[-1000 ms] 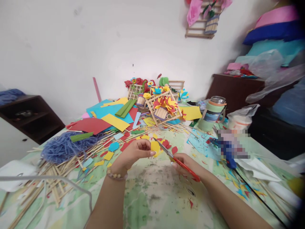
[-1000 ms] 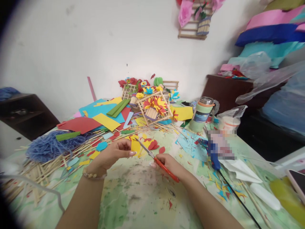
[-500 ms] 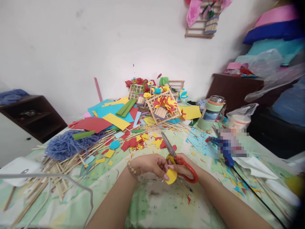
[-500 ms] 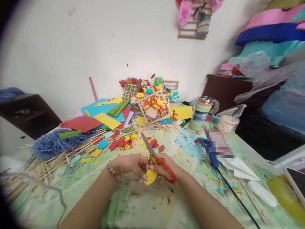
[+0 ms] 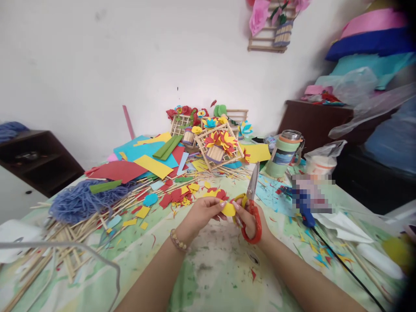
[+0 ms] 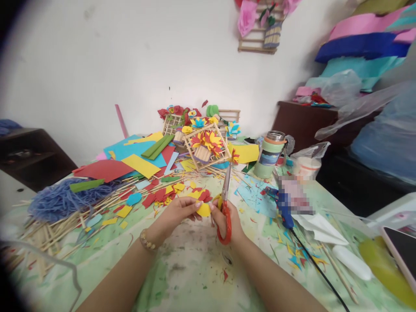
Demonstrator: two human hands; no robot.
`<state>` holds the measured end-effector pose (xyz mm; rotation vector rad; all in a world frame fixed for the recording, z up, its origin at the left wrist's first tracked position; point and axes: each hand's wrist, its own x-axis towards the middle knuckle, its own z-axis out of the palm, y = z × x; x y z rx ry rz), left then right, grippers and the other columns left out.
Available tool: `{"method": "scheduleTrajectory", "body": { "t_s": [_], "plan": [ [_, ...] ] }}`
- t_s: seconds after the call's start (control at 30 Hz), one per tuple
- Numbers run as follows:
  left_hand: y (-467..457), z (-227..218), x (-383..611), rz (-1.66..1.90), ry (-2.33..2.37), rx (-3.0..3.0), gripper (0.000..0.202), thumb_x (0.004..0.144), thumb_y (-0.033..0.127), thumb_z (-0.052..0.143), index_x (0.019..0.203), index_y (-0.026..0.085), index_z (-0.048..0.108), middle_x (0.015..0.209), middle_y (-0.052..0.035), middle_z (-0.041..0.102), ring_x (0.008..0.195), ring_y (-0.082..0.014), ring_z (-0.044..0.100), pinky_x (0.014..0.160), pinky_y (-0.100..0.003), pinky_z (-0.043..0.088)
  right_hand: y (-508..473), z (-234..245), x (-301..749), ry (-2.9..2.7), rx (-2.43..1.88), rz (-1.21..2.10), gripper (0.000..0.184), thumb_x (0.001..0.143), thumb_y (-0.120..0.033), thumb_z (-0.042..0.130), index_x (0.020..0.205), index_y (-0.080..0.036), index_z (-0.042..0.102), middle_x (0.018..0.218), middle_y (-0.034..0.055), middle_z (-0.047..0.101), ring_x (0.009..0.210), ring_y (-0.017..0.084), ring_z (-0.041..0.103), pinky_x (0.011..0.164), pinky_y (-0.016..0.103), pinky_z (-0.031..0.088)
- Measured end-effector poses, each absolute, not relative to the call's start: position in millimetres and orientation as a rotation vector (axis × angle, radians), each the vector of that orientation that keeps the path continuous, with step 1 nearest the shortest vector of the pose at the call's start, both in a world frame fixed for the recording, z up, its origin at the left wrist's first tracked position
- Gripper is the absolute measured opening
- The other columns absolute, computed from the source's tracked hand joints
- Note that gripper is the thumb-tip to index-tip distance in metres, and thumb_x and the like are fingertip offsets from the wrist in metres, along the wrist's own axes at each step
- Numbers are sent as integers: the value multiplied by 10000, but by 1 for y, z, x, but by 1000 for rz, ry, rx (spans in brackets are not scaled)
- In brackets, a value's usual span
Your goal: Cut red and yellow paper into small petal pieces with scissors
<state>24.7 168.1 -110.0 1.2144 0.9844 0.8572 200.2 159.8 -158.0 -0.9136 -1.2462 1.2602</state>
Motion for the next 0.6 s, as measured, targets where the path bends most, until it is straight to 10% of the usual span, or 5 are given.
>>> {"method": "scheduleTrajectory", "body": {
  "t_s": [0.6],
  "plan": [
    [164,-113,29,932,849,1326,679,697,684,831,1086,173,611,663,42,596,607,-121,550,582,-246,427,153,-164,199,-1312,-885,1443,571,776,-712,783,700,-195,552,493,-37,512,415,109,450,418,237,366]
  ]
}}
